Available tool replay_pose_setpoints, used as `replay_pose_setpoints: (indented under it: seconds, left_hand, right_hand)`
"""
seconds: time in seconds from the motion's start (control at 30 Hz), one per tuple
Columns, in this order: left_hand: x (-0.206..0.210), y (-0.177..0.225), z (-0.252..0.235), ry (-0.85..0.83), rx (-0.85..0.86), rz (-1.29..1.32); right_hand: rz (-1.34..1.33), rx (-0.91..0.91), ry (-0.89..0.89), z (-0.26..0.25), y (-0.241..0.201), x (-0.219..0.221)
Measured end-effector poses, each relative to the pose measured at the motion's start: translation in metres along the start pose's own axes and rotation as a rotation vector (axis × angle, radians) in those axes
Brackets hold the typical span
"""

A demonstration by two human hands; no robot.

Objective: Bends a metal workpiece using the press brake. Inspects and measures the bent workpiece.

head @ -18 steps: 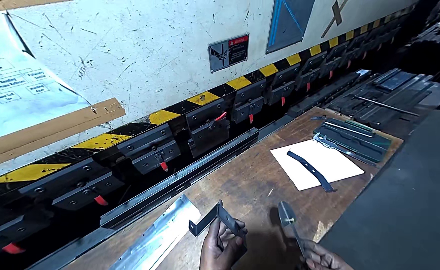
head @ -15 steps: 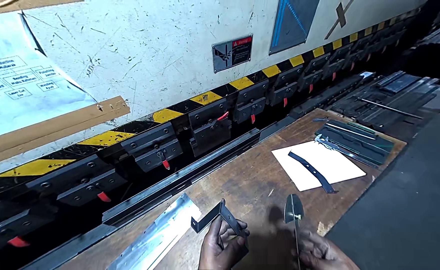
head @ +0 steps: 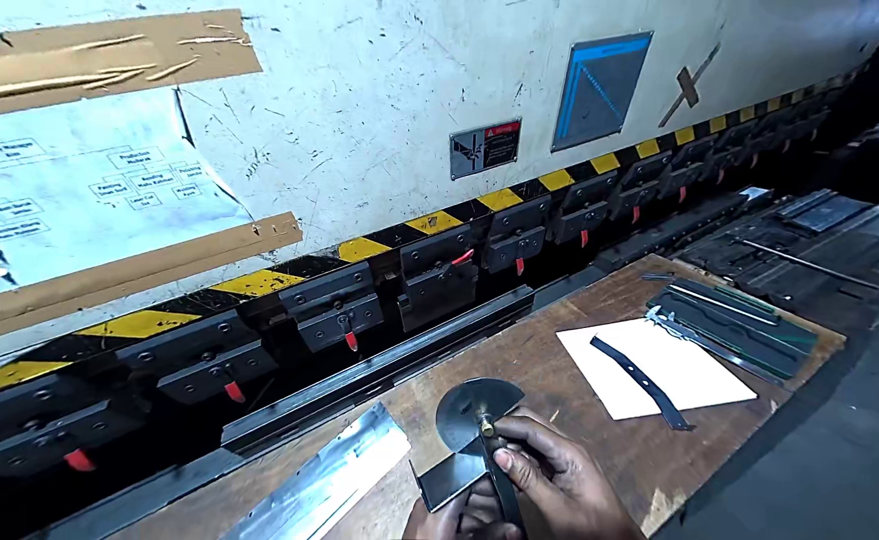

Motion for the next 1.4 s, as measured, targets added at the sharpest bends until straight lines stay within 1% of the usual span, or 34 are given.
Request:
replay_pose_setpoints:
  seconds: [0.1, 0.17, 0.3, 0.43, 0.53, 0.77, 1.0, 1.4]
  left_hand:
    - [-0.009, 0.009, 0.000, 0.042, 0.063, -0.056]
    - [-0.013, 0.012, -0.001, 0.053, 0.095, -0.091]
    - [-0.016, 0.022, -0.004, 0.027, 0.151, -0.147]
    - [-0.021, 0.031, -0.005, 0.020, 0.195, -0.207]
    - [-0.024, 0.034, -0.007, 0.000, 0.187, -0.195]
    - [-0.024, 0.033, -0.010, -0.036, 0.179, -0.181]
    - [-0.024, 0.030, -0.010, -0.033, 0.165, -0.185]
    - [-0.023, 0.027, -0.013, -0.150, 0.095, -0.047]
  right_hand:
    - [0.043, 0.024, 0.019, 0.004, -0.006, 0.000]
    - [0.025, 0.005, 0.063, 0.006, -0.008, 0.000]
    - [-0.038, -0.060, 0.109, 0.006, -0.014, -0.001]
    - [0.049, -0.096, 0.124, 0.007, -0.021, 0.000]
    - [0.094, -0.118, 0.122, 0.008, -0.025, 0.001]
    - [0.084, -0.138, 0.131, 0.009, -0.023, 0.001]
    - [0.076, -0.136, 0.129, 0.009, -0.020, 0.002]
    - [-0.018, -0.015, 0.096, 0.009, -0.015, 0.005]
Point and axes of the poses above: each hand's wrist, its own z-axis away from the middle knuckle, its own x-axis out of the palm, y = z × x, the point moved 7 cm from there along -z, towards the middle knuckle, and after that the axes turned 1 degree about x, right-handed, at the moved point
